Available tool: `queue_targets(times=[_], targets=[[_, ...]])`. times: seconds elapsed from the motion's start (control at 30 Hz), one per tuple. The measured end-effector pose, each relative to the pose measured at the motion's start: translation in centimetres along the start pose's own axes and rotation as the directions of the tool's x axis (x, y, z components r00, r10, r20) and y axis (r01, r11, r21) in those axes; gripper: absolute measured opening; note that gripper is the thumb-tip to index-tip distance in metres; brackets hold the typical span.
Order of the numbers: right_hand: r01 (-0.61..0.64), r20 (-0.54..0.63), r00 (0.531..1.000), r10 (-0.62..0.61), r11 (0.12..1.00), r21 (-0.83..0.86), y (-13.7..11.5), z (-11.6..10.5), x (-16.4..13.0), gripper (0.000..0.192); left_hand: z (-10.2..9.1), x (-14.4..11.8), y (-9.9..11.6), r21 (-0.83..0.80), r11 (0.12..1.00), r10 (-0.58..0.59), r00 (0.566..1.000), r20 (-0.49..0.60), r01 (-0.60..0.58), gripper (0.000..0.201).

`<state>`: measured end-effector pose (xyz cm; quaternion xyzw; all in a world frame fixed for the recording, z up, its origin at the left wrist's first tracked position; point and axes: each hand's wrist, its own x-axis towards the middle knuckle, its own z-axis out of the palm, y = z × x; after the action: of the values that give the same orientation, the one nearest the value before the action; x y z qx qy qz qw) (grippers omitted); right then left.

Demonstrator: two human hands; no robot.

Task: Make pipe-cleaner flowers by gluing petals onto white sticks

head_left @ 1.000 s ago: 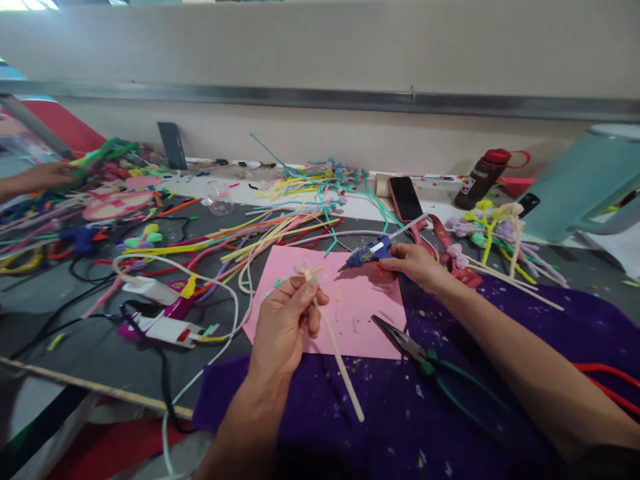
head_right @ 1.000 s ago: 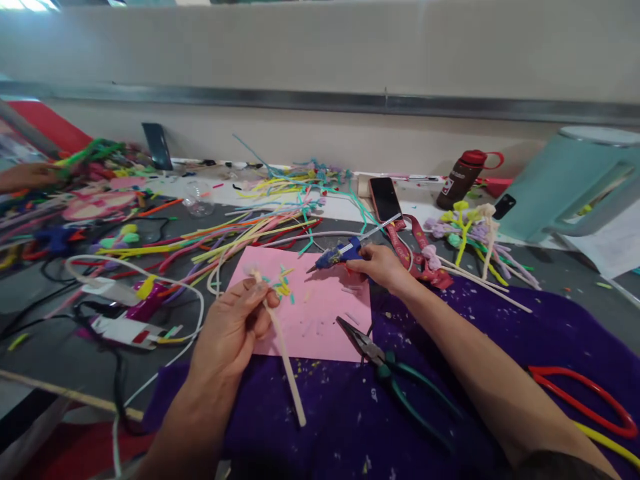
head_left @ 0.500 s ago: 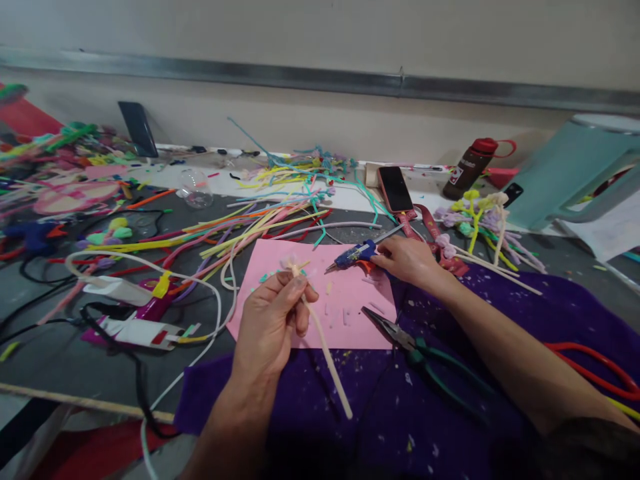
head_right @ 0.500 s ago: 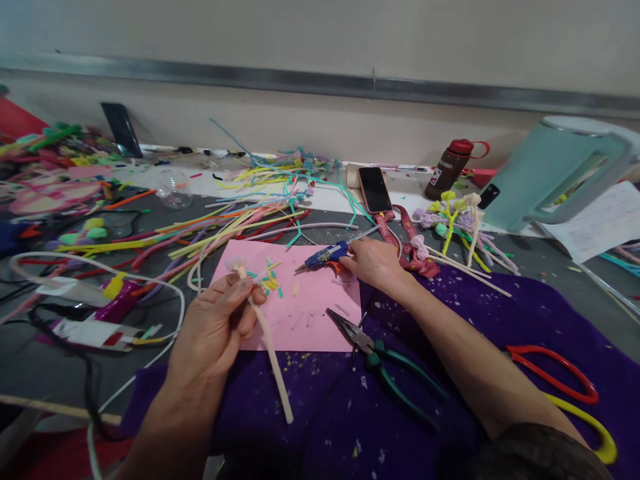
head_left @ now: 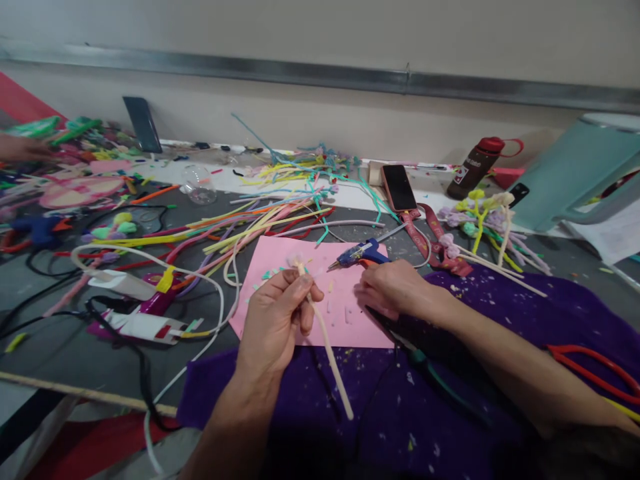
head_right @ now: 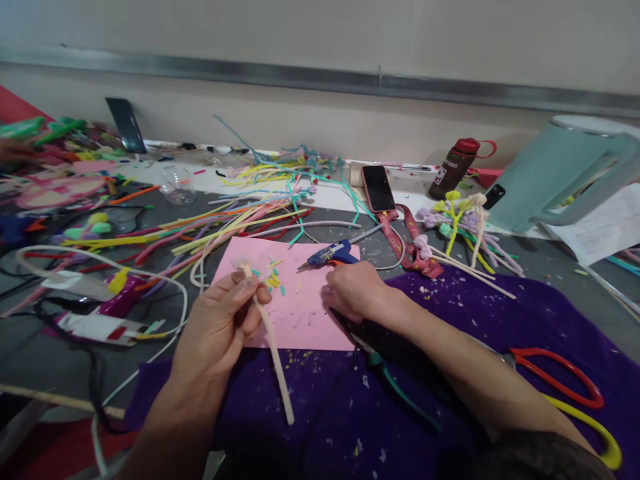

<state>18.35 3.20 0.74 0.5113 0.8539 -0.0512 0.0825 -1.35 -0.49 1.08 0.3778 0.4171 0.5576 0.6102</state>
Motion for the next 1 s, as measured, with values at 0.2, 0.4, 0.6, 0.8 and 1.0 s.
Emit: queue_targets(times=[0.2,0.4,0.6,0.8,1.0], targets=[[0.049,-0.064,0.997,-0.041,0.989,0.136,0.9,-1.7,-1.1,0.023,0.0,0.0,0.1,-0.01,1.0,-0.004,1.0,0.004,0.004,0.014],[0.091,0.086,0.992,-0.096,0.994,0.053,0.5,-1.0,-0.9,0.02,0.1,-0.1,0.0,-0.009,0.998,-0.063,0.997,0.036,0.063,0.016],[0.277,-0.307,0.943,-0.126,0.809,0.519,-0.5,-0.8,-0.9,0.015,0.3,-0.4,-0.1,0.022,0.979,-0.206,0.968,0.144,0.205,0.021],[0.457,-0.573,0.819,0.033,0.566,0.686,-2.0,-0.8,-1.7,0.014,0.4,-0.5,-0.5,0.009,0.973,-0.227,0.951,0.21,0.23,0.021],[0.57,-0.671,0.736,-0.086,0.614,0.546,-2.8,-0.7,-2.0,0.006,0.5,-0.6,-0.9,0.027,0.962,-0.268,0.928,0.258,0.271,0.023]])
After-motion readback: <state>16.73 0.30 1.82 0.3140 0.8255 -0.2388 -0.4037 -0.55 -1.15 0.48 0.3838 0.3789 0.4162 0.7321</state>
